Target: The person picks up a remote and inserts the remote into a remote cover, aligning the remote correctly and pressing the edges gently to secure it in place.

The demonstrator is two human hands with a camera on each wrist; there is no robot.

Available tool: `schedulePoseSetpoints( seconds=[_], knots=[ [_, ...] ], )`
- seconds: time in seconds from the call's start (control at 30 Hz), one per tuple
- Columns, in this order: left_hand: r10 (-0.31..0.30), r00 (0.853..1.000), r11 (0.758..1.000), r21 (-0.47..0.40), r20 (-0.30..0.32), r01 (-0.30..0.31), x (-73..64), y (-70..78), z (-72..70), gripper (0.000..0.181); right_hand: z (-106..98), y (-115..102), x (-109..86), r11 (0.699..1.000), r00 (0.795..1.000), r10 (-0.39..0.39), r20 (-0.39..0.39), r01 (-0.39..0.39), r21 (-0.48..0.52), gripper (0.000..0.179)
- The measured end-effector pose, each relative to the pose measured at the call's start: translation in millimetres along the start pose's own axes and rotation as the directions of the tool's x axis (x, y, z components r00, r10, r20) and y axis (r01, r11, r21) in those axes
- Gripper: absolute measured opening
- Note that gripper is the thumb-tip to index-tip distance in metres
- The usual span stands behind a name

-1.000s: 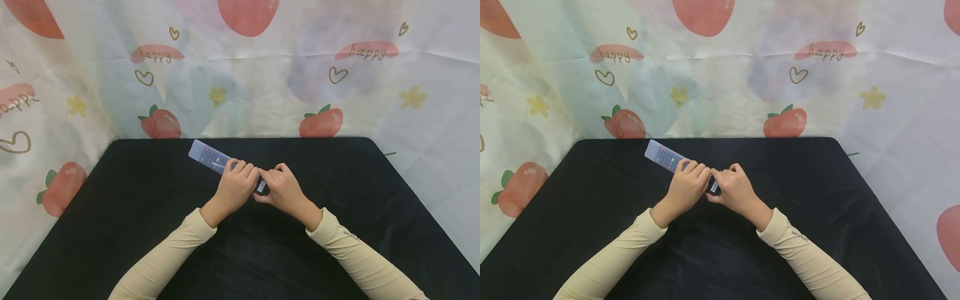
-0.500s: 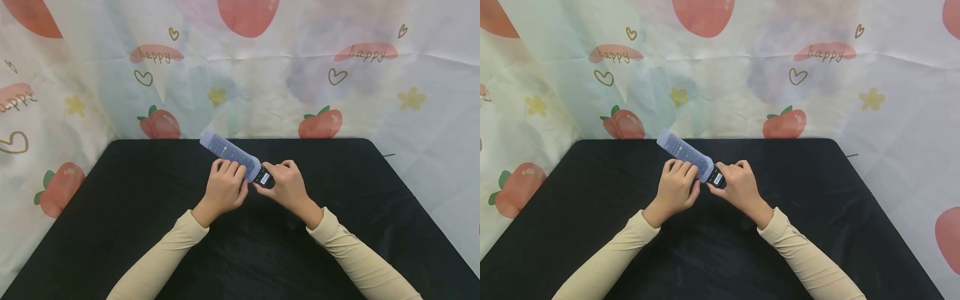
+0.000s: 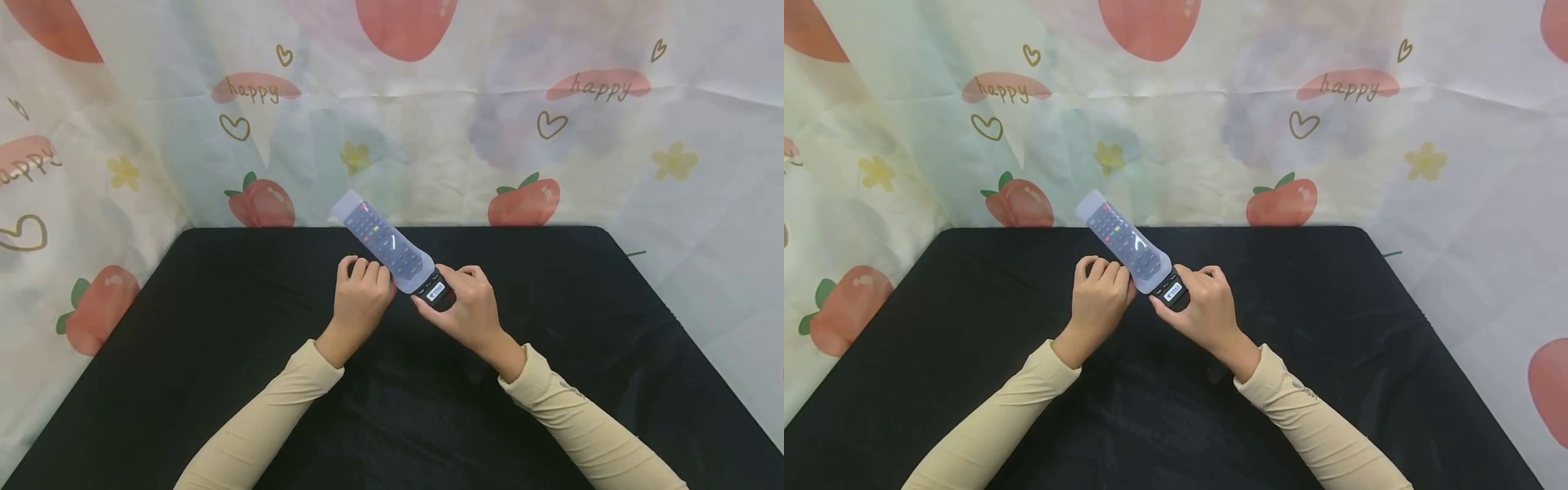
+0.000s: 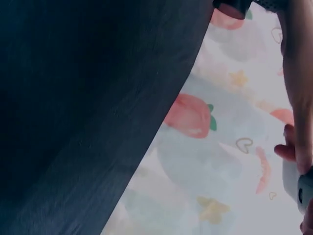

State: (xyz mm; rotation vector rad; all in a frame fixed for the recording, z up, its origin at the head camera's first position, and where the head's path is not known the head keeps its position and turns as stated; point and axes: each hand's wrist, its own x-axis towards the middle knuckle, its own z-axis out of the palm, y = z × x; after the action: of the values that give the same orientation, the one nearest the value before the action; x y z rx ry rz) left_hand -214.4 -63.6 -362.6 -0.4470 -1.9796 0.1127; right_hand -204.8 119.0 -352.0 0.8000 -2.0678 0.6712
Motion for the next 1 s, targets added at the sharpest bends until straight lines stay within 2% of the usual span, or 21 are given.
schedulePoseSetpoints(
  seconds=[0.2, 0.37, 0.6, 0.8, 0.9, 1.0],
  knots=[
    [0.008, 0.999, 0.998, -0.064, 0.034, -0.006, 1.3, 5.9, -2.9, 0.014, 4, -4, -2.8, 0.995, 0.995, 0.092, -0.027, -0.090, 0.051, 0.048],
    [0.043, 0.998, 0.993, -0.116, 0.053, -0.037, 2.2, 6.4, -3.6, 0.014, 5, -4, -3.5, 0.992, 0.992, 0.118, -0.043, -0.116, 0.054, 0.047],
    [0.087, 0.996, 0.988, -0.133, 0.033, -0.082, 0.8, 6.9, -5.2, 0.013, 6, -3, -3.6, 0.992, 0.992, 0.119, -0.036, -0.117, 0.044, 0.047],
    [0.091, 0.995, 0.991, -0.102, 0.026, -0.088, 0.0, 3.0, -2.3, 0.012, 3, -1, 0.5, 0.993, 0.994, 0.111, 0.013, -0.111, 0.038, 0.048],
    [0.098, 0.995, 0.992, -0.079, 0.011, -0.096, 0.1, -2.3, -1.2, 0.015, -1, 3, 3.2, 0.995, 0.996, 0.087, 0.033, -0.088, 0.047, 0.051],
    [0.098, 0.995, 0.993, -0.067, -0.023, -0.099, -0.7, -10.1, -0.7, 0.025, -5, 8, 3.7, 0.998, 0.998, 0.038, 0.044, -0.040, 0.050, 0.052]
  ],
)
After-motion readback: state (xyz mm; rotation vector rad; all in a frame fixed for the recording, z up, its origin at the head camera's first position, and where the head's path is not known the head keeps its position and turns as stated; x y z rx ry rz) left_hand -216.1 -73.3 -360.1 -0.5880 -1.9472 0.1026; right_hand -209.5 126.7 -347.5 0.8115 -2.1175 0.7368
